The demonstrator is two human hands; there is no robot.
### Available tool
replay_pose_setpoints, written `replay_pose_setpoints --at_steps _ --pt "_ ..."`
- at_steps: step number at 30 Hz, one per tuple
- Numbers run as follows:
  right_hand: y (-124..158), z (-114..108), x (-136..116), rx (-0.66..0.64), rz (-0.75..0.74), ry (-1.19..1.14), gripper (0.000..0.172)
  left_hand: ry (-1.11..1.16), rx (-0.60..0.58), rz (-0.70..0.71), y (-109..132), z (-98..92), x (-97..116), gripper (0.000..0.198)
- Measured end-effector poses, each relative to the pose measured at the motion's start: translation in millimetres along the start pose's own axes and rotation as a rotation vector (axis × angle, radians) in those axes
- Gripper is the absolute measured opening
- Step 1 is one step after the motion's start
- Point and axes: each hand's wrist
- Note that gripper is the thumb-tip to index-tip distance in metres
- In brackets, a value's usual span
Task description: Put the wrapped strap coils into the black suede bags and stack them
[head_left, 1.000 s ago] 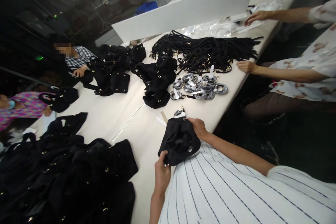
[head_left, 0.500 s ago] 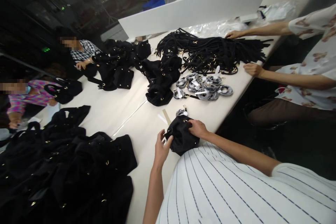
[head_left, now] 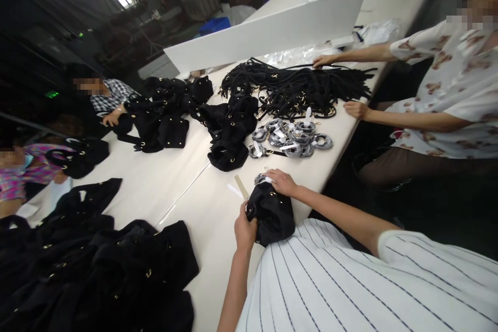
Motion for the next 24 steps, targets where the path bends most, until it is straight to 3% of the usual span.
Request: replay_pose_setpoints --at_steps 5,10,15,21,24 --pt "-59.8 19.0 12.8 -0.185 -0.021 -0.03 0.064 0.157 -0.023 0.097 5.1 5.6 -9.9 0.054" --pt "-68.1 29.0 17.3 -0.239 0.19 -0.003 0.073 0.286 0.005 0.108 3.3 9.5 -24.4 0.049" --pt "-47.8 6.2 27.6 -0.186 0.32 -0.04 0.048 0.352 0.008 0.132 2.5 14.9 -23.2 0.045" --pt "7.2 -52.2 28.7 0.204 0.529 -0.077 0.036 0.375 0.076 0.056 -1.1 15.4 -15.9 0.039" --pt "40.3 -78.0 19.7 0.277 0.544 -0.212 0.035 0.355 0.105 0.011 -4.1 14.6 -11.6 0.038"
Point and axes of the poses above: each hand's wrist, its own y-axis away from the middle knuckle, its own z-axis out of the palm, x = y × z, and after that the axes turned 10 degrees about -z, right-handed
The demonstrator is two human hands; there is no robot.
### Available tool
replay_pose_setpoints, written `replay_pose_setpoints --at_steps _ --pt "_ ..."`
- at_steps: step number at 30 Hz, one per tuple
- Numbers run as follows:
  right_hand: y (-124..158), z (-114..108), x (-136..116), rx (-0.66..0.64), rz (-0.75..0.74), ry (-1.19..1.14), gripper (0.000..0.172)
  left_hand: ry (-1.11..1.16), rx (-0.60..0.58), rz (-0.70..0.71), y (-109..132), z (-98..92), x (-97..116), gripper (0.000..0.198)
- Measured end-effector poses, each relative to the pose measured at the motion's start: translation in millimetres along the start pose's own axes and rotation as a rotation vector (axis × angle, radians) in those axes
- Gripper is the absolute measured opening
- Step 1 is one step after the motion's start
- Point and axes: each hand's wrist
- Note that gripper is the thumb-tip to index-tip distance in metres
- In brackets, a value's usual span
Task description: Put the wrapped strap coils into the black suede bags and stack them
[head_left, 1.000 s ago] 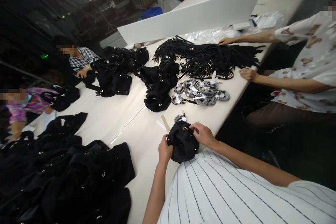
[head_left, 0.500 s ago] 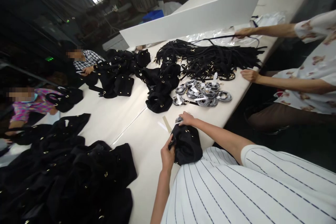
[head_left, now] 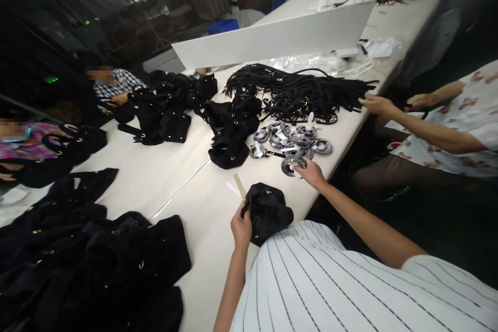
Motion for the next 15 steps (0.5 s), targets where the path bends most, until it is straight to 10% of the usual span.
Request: replay_pose_setpoints --at_steps 7,15 --pt "74.4 -0.3 -9.9 -0.796 0.29 -0.582 0.017 -0.061 0.001 -0.012 -2.6 8.0 12.9 0.04" --pt "96.8 1.2 -21.8 -1.132 0.161 -0.85 0.022 -0.079 0.028 -0.014 2.2 6.3 16.1 0.043"
Point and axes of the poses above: each hand's wrist, its own y-axis away from the middle knuckle, its own z-axis out of the palm, x = y × z, and after that the axes turned 10 degrees about -z, right-handed
